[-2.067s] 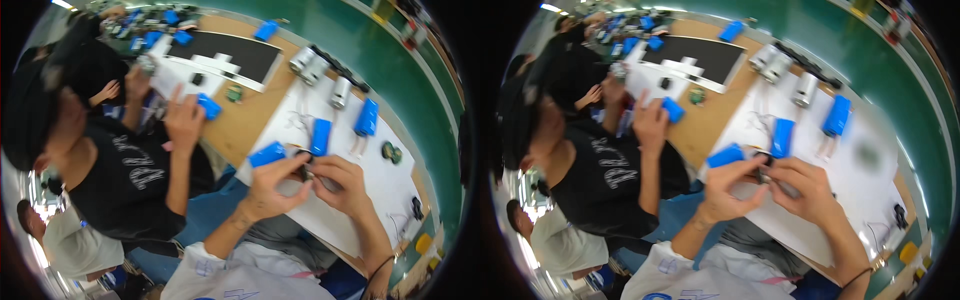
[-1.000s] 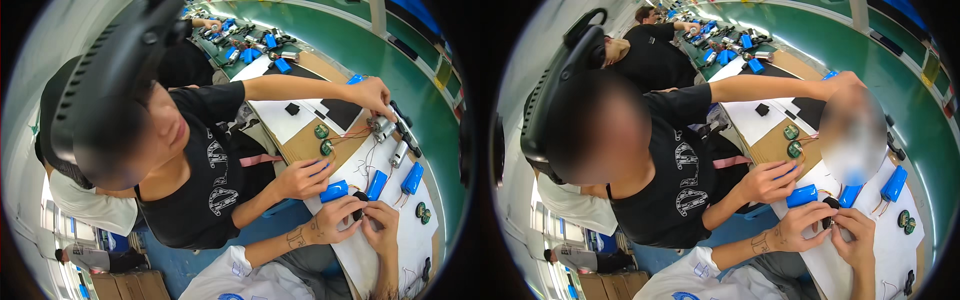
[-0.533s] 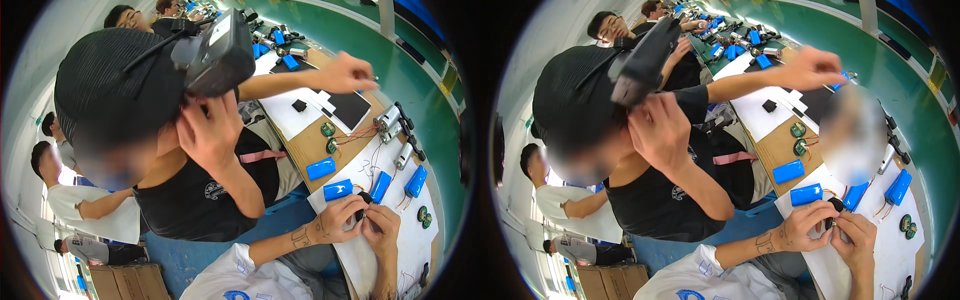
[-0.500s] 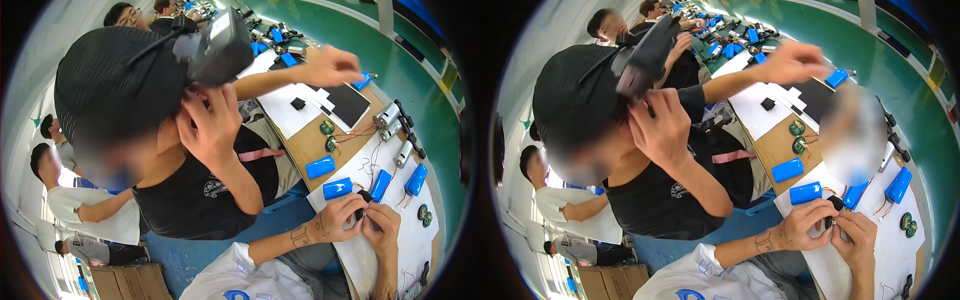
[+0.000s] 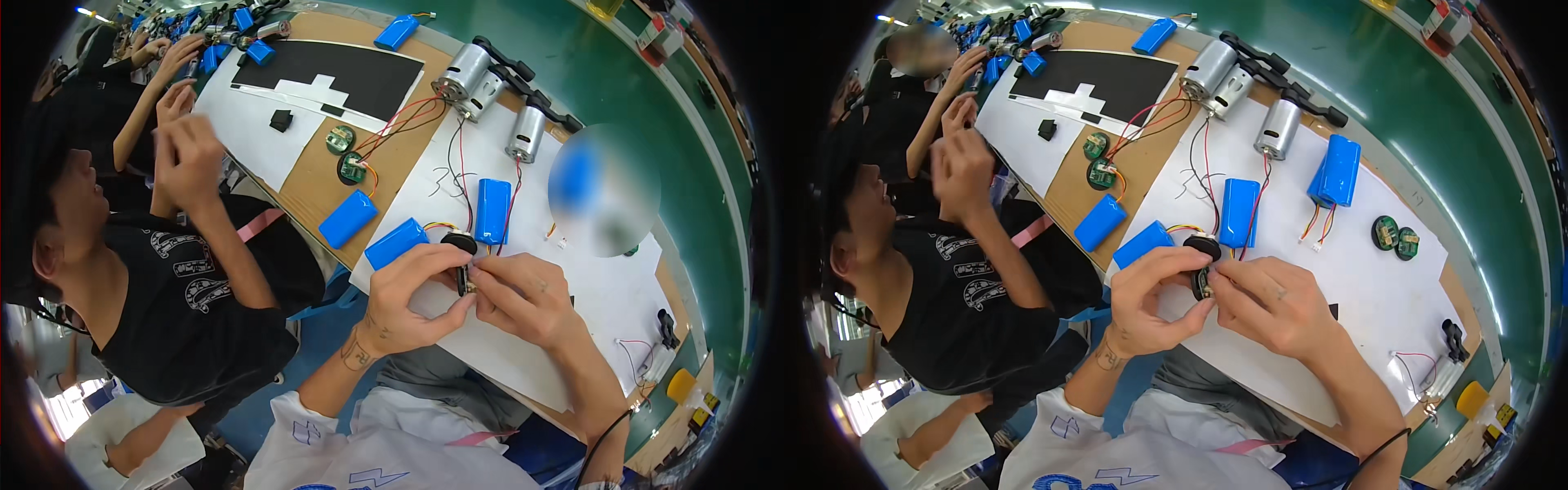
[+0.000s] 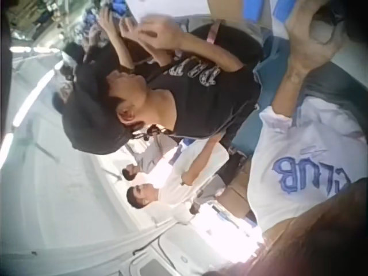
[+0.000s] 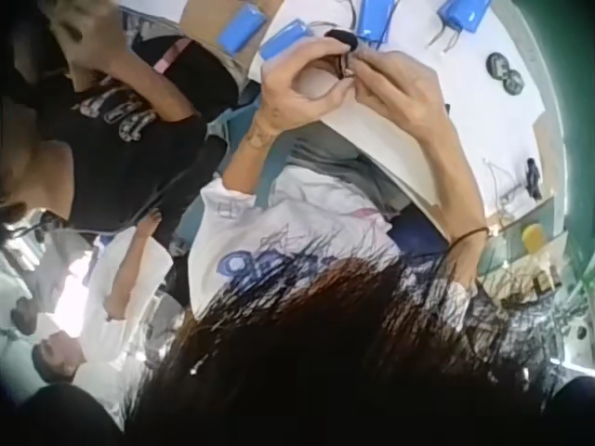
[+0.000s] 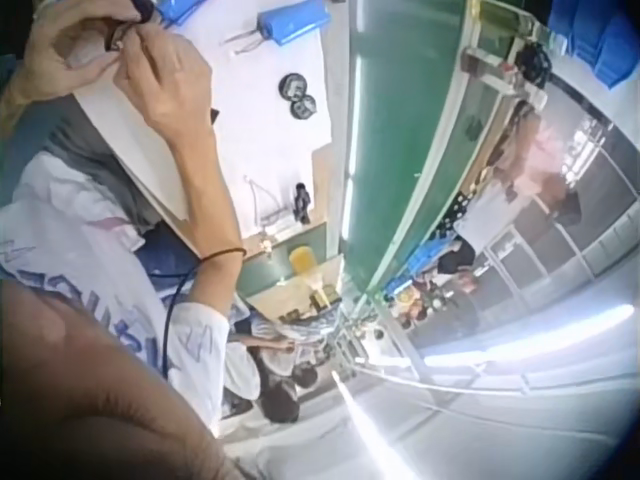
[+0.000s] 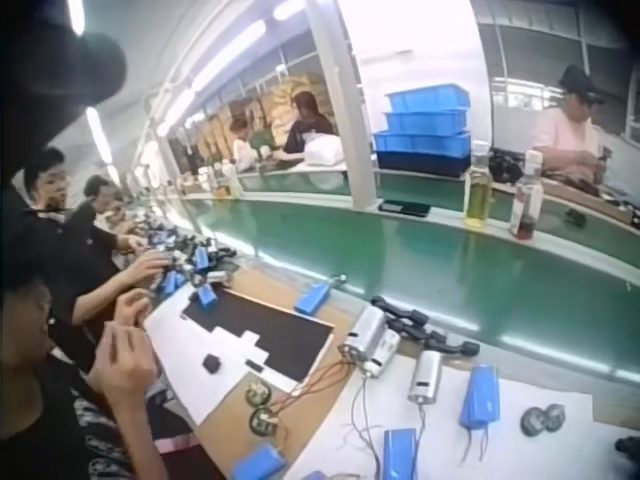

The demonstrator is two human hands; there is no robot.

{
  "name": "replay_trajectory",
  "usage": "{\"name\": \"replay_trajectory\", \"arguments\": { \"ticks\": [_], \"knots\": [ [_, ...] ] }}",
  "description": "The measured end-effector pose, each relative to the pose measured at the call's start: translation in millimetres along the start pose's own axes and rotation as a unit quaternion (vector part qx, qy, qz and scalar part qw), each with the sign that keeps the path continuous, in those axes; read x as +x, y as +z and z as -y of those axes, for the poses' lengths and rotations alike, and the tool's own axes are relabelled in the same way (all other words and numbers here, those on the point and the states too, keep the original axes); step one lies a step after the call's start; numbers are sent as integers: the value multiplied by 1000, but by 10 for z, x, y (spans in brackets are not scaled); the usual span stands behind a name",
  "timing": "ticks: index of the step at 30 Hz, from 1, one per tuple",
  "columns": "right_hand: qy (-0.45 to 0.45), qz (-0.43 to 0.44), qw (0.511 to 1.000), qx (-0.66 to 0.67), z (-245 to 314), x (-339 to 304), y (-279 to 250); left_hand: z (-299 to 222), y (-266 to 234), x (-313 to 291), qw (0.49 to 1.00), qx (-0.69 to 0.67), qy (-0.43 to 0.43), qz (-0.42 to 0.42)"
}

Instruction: The person assembles electronic components by hand, connecting wires and connectors between battery packs, circuit boards, and motors, and arranging the components on the work surface.

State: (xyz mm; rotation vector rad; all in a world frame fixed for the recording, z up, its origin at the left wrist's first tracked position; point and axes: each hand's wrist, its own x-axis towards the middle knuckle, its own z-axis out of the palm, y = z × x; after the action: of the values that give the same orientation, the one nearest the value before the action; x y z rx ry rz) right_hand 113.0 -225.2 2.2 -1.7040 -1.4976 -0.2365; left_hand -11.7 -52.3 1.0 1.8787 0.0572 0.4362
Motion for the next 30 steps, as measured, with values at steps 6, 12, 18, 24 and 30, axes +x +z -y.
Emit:
{"name": "replay_trajectory", "arguments": {
  "ticks": [6,12,18,24,30],
  "knots": [
    [58,-54,997,24,0,20,25,56,46,-15,999,1,40,-22],
    [246,27,951,188,35,-12,-154,6,102,-56,993,55,83,-56],
    [314,59,913,252,49,127,-168,33,40,-26,993,66,90,-39],
    [215,35,976,15,-99,396,-211,-43,106,-21,992,84,84,-52],
    [298,308,897,-109,72,923,-367,-22,176,-56,986,108,99,-73]
  ]
}}
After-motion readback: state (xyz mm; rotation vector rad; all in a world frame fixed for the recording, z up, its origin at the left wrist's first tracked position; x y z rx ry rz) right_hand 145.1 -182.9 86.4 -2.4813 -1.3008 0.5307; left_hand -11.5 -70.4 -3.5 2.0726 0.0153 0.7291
